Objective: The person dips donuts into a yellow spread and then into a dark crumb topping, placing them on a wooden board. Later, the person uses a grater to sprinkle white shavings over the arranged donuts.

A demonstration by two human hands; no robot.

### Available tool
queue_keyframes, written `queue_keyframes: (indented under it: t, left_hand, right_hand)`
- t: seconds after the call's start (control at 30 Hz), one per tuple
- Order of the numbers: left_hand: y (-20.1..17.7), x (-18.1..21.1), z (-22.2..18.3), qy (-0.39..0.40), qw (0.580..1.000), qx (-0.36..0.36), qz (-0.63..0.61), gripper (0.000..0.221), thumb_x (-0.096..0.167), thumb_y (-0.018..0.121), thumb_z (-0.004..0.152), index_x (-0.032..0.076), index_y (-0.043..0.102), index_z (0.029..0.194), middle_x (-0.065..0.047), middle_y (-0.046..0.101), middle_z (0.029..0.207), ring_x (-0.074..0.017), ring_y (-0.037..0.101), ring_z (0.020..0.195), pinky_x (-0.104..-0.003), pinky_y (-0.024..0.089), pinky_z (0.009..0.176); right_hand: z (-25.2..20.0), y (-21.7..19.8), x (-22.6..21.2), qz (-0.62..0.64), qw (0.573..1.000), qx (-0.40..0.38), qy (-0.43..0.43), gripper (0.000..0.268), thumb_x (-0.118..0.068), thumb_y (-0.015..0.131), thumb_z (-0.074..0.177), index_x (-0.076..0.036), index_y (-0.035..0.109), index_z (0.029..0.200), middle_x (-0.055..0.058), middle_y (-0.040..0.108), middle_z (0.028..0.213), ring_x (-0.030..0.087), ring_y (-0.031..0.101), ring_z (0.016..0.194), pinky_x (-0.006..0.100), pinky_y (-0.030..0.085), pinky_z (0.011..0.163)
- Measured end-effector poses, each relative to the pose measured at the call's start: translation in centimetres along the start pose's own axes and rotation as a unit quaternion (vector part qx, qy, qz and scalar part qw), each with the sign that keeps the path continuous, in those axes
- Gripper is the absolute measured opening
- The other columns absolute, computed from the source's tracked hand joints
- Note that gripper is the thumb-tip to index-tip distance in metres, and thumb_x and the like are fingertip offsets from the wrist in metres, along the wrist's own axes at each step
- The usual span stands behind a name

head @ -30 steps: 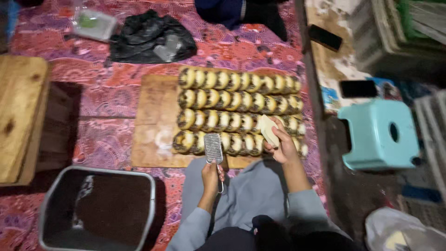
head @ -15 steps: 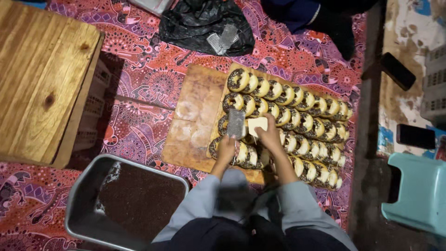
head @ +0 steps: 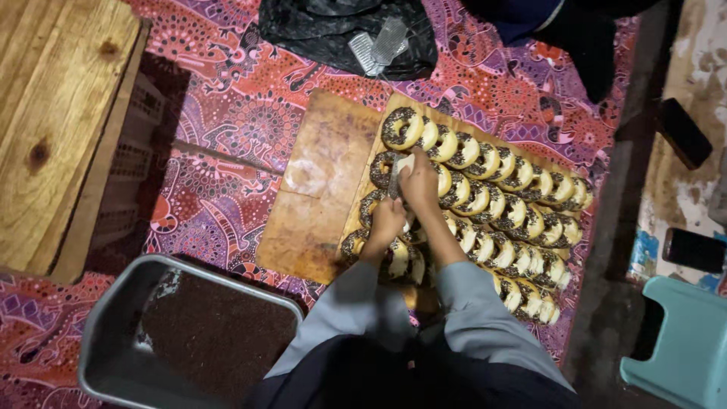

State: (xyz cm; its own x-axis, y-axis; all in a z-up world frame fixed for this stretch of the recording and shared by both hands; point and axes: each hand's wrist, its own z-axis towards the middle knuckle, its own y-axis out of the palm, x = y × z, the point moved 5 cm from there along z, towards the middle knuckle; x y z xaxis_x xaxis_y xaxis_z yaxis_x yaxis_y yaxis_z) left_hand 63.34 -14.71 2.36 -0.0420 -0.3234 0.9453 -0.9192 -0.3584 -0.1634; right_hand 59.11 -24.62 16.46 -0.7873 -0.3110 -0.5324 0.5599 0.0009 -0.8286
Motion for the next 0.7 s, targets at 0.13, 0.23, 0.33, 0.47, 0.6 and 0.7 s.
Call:
queue_keyframes:
  t: [0.13, 0.23, 0.33, 0.47, 0.6, 0.7]
  left_hand:
    - [0.3, 0.7, -0.8, -0.046, 0.998, -0.014, -0.029, 0.032, 0.024, 0.056, 0.100, -0.001, 0.062, 0.082, -0.018, 0.066, 0.064, -0.0333, 0.068, 0.057, -0.046, 0.051, 0.056]
    - [0.0, 1.4, -2.4, -0.050, 0.998, 0.003, -0.026, 0.035, 0.026, 0.058, 0.100, -0.002, 0.060, 0.079, -0.020, 0.064, 0.063, -0.0347, 0.066, 0.055, -0.046, 0.051, 0.056]
    - [-0.3, 0.7, -6.5, -0.067, 0.995, 0.007, -0.067, 0.042, 0.029, 0.057, 0.101, -0.002, 0.059, 0.074, -0.023, 0.062, 0.061, -0.0373, 0.064, 0.053, -0.047, 0.049, 0.054]
    - [0.0, 0.4, -11.9, 0.019, 0.997, 0.034, -0.060, 0.032, 0.025, 0.057, 0.100, 0.001, 0.064, 0.080, -0.023, 0.064, 0.068, -0.0420, 0.064, 0.061, -0.050, 0.049, 0.056]
    - [1.6, 1.3, -11.0, 0.076, 0.994, 0.080, 0.005, 0.031, 0.023, 0.060, 0.098, 0.001, 0.061, 0.077, -0.024, 0.062, 0.067, -0.0440, 0.061, 0.060, -0.051, 0.047, 0.056]
    - [3.2, 2.3, -6.3, 0.018, 0.999, 0.038, -0.033, 0.039, 0.026, 0.058, 0.103, 0.000, 0.058, 0.074, -0.022, 0.063, 0.064, -0.0386, 0.064, 0.059, -0.048, 0.047, 0.054]
  right_hand:
    - [0.8, 1.3, 1.3, -0.021, 1.000, 0.009, -0.007, 0.035, -0.005, 0.062, 0.087, 0.004, 0.061, 0.120, 0.030, 0.070, 0.089, 0.047, 0.070, 0.080, 0.053, 0.056, 0.073]
    - [1.5, 2.4, 2.1, -0.042, 0.999, -0.003, 0.014, 0.033, -0.005, 0.061, 0.086, 0.004, 0.063, 0.117, 0.030, 0.070, 0.086, 0.047, 0.071, 0.077, 0.053, 0.056, 0.071]
    - [1.6, 3.5, 3.1, -0.045, 0.997, -0.040, 0.054, 0.034, -0.007, 0.059, 0.088, 0.002, 0.063, 0.121, 0.028, 0.072, 0.085, 0.043, 0.072, 0.077, 0.050, 0.057, 0.072]
    - [1.9, 1.5, 5.4, 0.062, 0.986, -0.056, 0.144, 0.037, -0.015, 0.067, 0.087, -0.006, 0.064, 0.123, 0.023, 0.074, 0.087, 0.035, 0.074, 0.079, 0.043, 0.057, 0.075]
    - [0.4, -3.4, 6.7, 0.143, 0.977, -0.001, 0.159, 0.035, -0.013, 0.066, 0.091, -0.009, 0.063, 0.125, 0.017, 0.075, 0.100, 0.027, 0.075, 0.089, 0.038, 0.059, 0.079]
    - [-0.8, -5.4, 5.7, 0.075, 0.993, 0.003, 0.092, 0.033, -0.010, 0.065, 0.092, -0.005, 0.062, 0.124, 0.021, 0.075, 0.093, 0.029, 0.075, 0.082, 0.040, 0.058, 0.074]
